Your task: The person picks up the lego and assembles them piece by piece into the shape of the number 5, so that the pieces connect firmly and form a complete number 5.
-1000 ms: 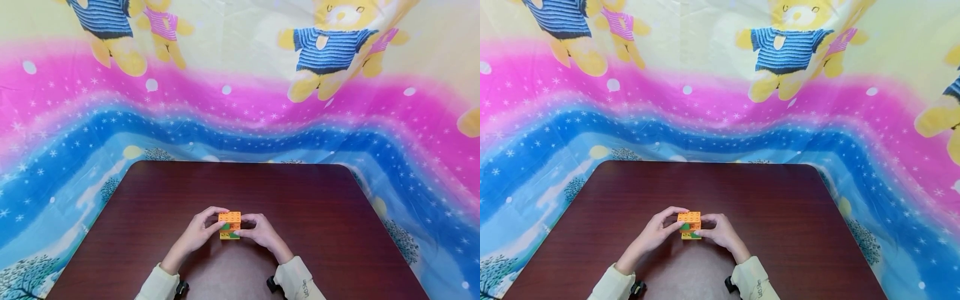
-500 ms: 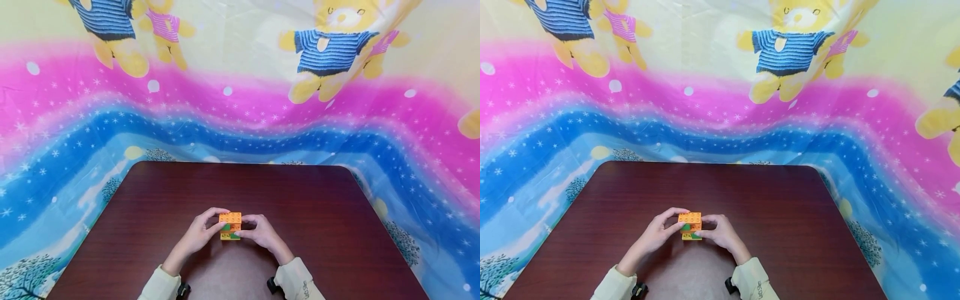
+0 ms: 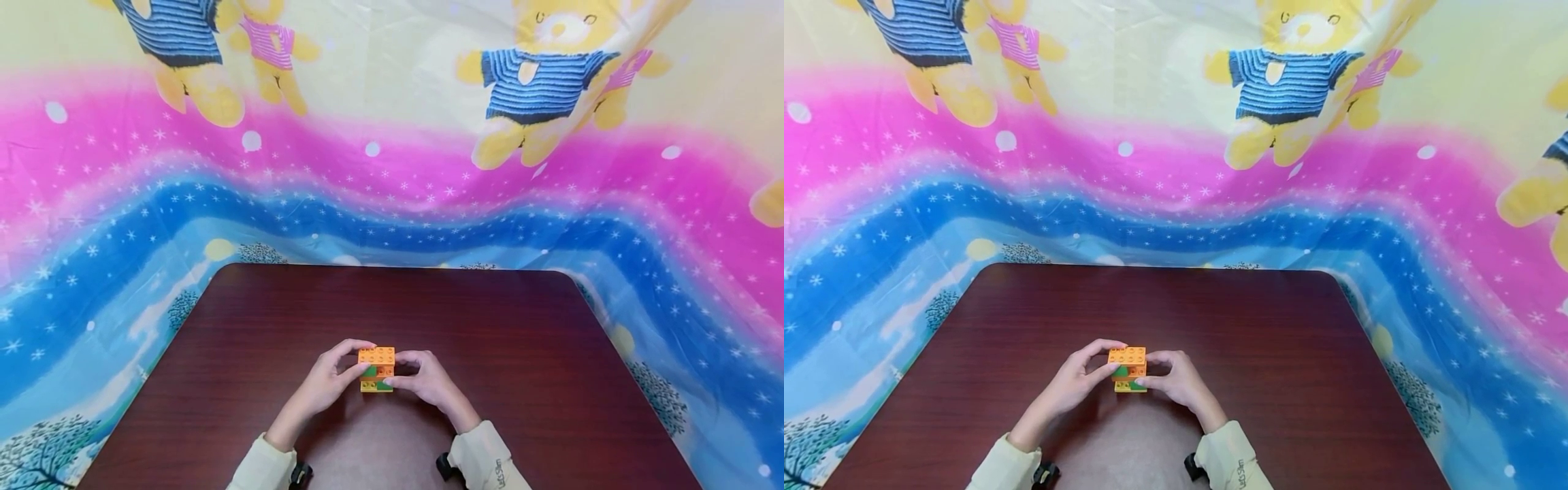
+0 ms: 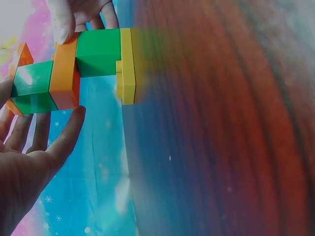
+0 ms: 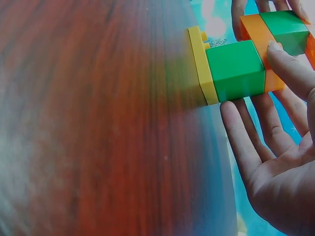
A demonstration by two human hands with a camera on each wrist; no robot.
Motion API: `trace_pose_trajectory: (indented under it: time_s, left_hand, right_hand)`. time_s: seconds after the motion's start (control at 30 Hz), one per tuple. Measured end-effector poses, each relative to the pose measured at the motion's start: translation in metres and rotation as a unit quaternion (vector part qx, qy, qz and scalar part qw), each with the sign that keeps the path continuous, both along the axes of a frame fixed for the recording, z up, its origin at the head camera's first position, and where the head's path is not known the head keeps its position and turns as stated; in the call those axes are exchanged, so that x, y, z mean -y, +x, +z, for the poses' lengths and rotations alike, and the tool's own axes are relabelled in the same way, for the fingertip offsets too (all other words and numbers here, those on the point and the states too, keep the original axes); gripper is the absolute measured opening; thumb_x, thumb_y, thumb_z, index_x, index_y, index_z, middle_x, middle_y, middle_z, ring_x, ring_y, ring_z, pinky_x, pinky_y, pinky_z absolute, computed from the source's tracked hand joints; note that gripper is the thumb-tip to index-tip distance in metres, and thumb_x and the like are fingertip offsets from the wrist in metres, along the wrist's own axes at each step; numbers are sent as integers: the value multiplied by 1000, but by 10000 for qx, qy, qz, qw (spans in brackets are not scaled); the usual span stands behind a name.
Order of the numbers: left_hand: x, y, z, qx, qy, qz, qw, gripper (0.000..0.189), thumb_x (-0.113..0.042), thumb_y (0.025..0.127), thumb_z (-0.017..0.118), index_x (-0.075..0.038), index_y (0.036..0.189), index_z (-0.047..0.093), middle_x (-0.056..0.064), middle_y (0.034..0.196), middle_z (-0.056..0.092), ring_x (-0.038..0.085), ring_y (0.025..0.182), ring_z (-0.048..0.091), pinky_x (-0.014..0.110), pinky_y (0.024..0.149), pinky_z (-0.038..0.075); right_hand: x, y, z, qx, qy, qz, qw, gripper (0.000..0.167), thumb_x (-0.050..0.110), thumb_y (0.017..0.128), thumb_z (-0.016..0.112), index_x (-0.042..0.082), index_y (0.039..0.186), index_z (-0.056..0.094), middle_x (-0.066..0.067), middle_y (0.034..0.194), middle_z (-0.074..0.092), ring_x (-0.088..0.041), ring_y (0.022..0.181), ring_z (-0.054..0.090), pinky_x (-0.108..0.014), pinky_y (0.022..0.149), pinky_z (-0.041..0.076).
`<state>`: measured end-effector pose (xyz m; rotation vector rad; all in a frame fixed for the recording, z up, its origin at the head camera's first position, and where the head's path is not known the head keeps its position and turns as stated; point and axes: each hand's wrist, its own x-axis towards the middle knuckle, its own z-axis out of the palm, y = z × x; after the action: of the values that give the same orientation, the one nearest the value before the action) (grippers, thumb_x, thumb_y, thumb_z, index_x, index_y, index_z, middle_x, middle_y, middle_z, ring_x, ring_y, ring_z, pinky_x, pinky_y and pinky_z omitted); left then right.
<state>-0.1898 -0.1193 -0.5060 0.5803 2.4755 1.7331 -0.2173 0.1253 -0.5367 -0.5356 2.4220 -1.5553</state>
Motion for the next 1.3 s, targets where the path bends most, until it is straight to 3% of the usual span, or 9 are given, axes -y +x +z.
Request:
trace_pose_trajectory:
  time_s: [0.23, 0.4, 0.57, 0.77, 1.1, 1.3]
  left_hand:
    - [0, 0, -2, -49, 20, -17, 10000, 35, -29, 100, 70, -25, 135, 64, -1, 134, 66, 29, 121, 60, 36, 98, 57]
    - [0, -1, -1, -56, 46, -25, 10000, 35, -30, 100, 70, -26, 134, 64, -1, 132, 66, 29, 121, 61, 29, 95, 57]
    - [1, 0, -3, 22, 112, -16, 9999, 35, -31, 101, 69, -25, 134, 64, 0, 133, 65, 29, 120, 61, 23, 92, 56]
    - [0, 2, -5, 223, 224, 4, 9995, 37, -33, 101, 68, -27, 137, 62, 1, 136, 63, 31, 120, 60, 21, 91, 55]
    - [0, 1, -3, 171, 265, 20, 9995, 40, -30, 102, 67, -22, 140, 62, -2, 137, 63, 25, 122, 59, 22, 93, 54]
    - [-2, -3, -3, 180, 201, 123, 9996, 39, -32, 102, 67, -30, 140, 61, -5, 139, 62, 25, 124, 58, 22, 96, 53]
  right_hand:
    - [-1, 0, 0, 37, 21, -5, 10000, 34, 28, 86, 86, 19, 118, 78, -1, 113, 76, -19, 104, 69, -40, 92, 58]
    - [-1, 0, -1, 67, -73, 34, 9999, 33, 26, 87, 86, 20, 118, 78, -2, 113, 76, -22, 105, 70, -35, 89, 59]
    - [-1, 1, 0, 109, -103, -3, 9999, 34, 28, 86, 86, 21, 119, 78, -2, 116, 76, -23, 107, 70, -41, 93, 58]
    - [0, 3, 1, 86, -83, -11, 9999, 34, 26, 88, 85, 20, 120, 77, -2, 115, 76, -20, 106, 70, -39, 92, 59]
    - [4, 5, -2, 80, -77, -206, 9997, 36, 26, 88, 85, 17, 122, 75, -3, 118, 76, -21, 108, 70, -40, 93, 58]
    - [6, 7, -1, 30, -100, -253, 9996, 35, 27, 92, 81, 17, 124, 73, -3, 119, 75, -21, 107, 70, -39, 94, 58]
